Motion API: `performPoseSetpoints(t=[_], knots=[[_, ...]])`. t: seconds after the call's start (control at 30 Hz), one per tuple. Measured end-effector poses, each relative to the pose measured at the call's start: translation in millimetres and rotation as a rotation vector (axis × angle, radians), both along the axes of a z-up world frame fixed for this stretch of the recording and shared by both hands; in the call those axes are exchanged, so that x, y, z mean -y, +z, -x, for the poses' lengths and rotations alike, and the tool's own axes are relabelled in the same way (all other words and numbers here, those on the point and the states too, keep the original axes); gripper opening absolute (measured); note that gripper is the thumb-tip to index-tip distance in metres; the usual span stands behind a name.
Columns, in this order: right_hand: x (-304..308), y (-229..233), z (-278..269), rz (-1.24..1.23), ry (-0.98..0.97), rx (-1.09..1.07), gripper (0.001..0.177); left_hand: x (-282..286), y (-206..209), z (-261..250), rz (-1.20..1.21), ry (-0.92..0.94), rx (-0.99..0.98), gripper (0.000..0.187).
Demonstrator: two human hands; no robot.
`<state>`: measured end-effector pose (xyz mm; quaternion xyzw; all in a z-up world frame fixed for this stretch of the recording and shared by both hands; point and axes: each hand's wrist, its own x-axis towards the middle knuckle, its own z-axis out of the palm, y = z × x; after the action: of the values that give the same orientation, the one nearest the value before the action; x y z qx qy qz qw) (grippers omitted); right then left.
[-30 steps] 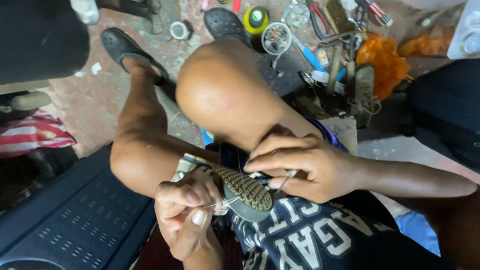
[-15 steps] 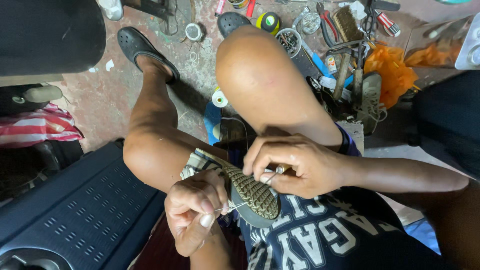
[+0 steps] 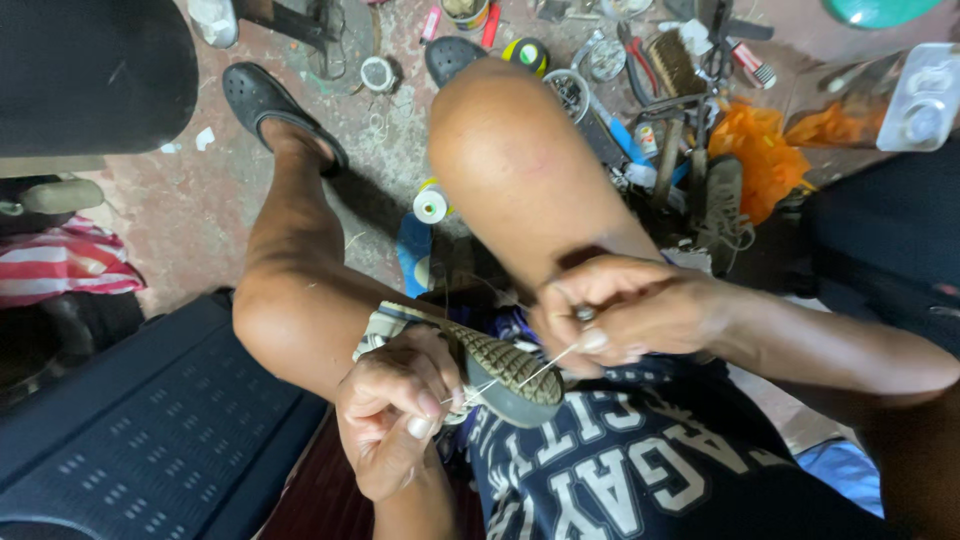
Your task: The person is sewing a white and blue sneaker using a needle and thread. They repeatedly push the needle through the shoe's sole and pull the thread to secure the stitching.
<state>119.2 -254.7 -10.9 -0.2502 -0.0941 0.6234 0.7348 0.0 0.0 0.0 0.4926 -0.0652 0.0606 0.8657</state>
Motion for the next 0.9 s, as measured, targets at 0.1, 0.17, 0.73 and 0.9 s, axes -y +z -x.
performPoseSetpoints(t=[0.1,0.17,0.73,0.9], knots=[[24,1,0,0.076,0.038,-0.109,0.019,12,5,-3,0.038,-0.058,-0.100,0.012],[35,2,-1,0.069,-0.010,-0.092,0.021,22,10,-9,0.117,-0.123,-0.165,0.016],[62,16,-1,0.303,-0.252,0.150,0.025,74,58,-50,-0.690,-0.323,-0.407,0.059],[51,26,-2,0.489,-0.157,0.646,0.007,75,51,-47,-0.792,-0.196,-0.245,0.071]])
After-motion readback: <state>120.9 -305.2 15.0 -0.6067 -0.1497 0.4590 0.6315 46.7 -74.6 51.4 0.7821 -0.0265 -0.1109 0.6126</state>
